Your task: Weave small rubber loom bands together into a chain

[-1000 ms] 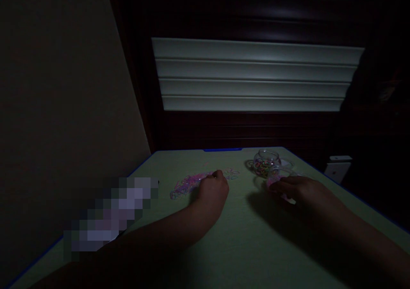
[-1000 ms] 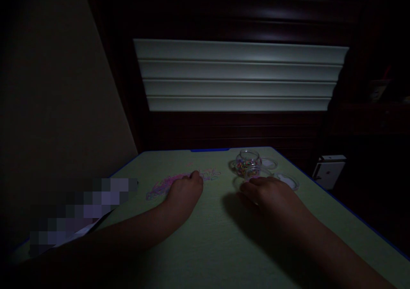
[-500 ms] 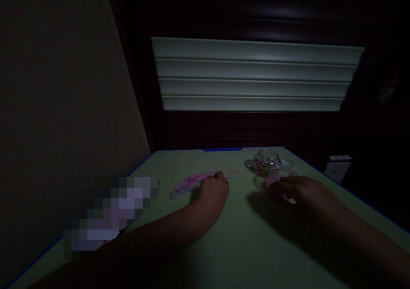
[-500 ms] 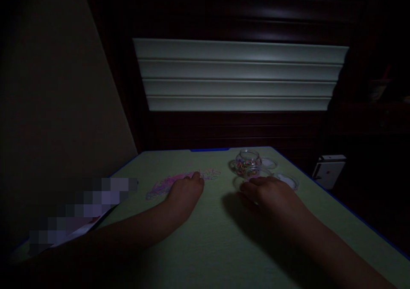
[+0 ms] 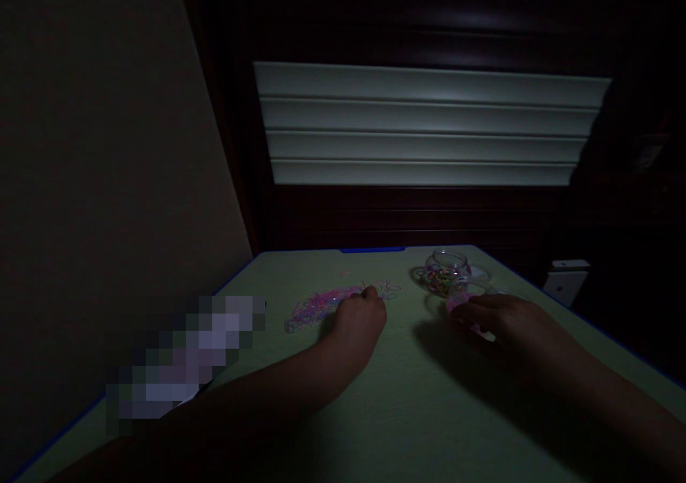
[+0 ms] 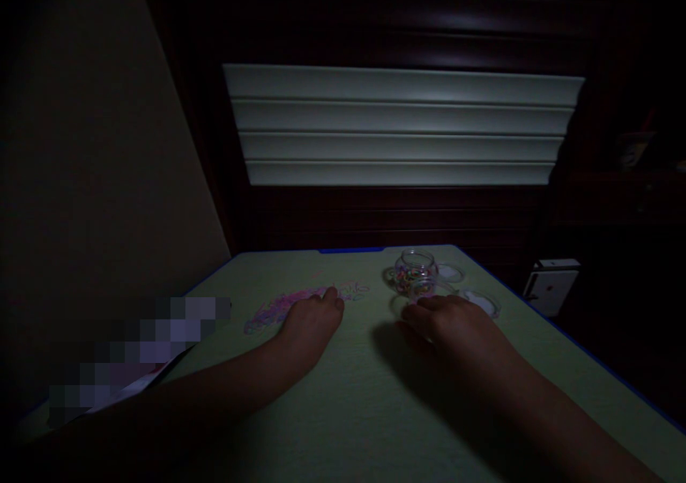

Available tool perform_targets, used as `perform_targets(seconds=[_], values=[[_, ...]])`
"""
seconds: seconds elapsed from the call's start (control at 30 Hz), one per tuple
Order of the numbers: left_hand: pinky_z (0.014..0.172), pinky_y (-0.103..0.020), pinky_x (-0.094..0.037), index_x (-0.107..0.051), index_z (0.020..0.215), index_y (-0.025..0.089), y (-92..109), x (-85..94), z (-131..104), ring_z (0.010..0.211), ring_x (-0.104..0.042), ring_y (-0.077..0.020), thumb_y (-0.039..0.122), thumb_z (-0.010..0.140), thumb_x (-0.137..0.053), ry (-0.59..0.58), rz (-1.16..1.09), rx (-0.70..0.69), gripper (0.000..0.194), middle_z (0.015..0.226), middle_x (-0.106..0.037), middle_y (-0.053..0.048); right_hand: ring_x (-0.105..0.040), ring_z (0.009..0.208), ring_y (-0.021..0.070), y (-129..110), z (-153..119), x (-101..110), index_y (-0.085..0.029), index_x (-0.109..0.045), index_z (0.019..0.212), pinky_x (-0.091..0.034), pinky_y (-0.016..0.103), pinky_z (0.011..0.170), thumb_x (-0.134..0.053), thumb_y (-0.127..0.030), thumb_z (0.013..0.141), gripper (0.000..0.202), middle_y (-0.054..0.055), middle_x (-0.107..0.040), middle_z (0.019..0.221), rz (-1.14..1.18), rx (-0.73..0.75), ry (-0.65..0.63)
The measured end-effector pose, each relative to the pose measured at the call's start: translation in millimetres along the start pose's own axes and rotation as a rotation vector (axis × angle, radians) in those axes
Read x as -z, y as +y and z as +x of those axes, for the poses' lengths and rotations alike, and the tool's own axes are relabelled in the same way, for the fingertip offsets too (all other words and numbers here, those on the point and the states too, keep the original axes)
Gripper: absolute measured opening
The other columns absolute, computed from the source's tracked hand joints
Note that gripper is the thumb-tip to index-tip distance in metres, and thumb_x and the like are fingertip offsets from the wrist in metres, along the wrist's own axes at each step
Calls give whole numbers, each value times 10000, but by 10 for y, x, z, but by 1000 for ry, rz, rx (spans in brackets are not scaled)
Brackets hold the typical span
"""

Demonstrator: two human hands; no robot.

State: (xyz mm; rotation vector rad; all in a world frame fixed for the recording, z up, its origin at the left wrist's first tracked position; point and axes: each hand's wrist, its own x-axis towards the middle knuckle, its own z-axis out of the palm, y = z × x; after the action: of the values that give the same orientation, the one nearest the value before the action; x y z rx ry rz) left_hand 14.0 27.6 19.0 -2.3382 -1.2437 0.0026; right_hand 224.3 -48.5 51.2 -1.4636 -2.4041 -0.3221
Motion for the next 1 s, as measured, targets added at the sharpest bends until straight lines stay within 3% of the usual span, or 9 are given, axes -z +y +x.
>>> perform_targets(seconds=[0.57, 1.0], values=[[590, -249, -497, -607, 976, 73, 7, 63, -17, 741, -624, -181, 40, 796, -527, -41, -41, -3, 199, 907, -578, -144, -566, 651, 155, 15, 6, -23, -206, -602, 823, -395, 266, 592, -405, -234, 860, 202, 43, -624, 761, -4, -13, -28], [509, -240, -482, -600, 952, 74, 7, -3, -21, 658, -624, -173, 25, 793, -510, 70, 27, -31, 189, 870, -585, -129, -562, 656, 157, 33, 5, -31, -193, -585, 768, -402, 278, 600, -410, -222, 848, 194, 49, -617, 759, 26, -3, -18]])
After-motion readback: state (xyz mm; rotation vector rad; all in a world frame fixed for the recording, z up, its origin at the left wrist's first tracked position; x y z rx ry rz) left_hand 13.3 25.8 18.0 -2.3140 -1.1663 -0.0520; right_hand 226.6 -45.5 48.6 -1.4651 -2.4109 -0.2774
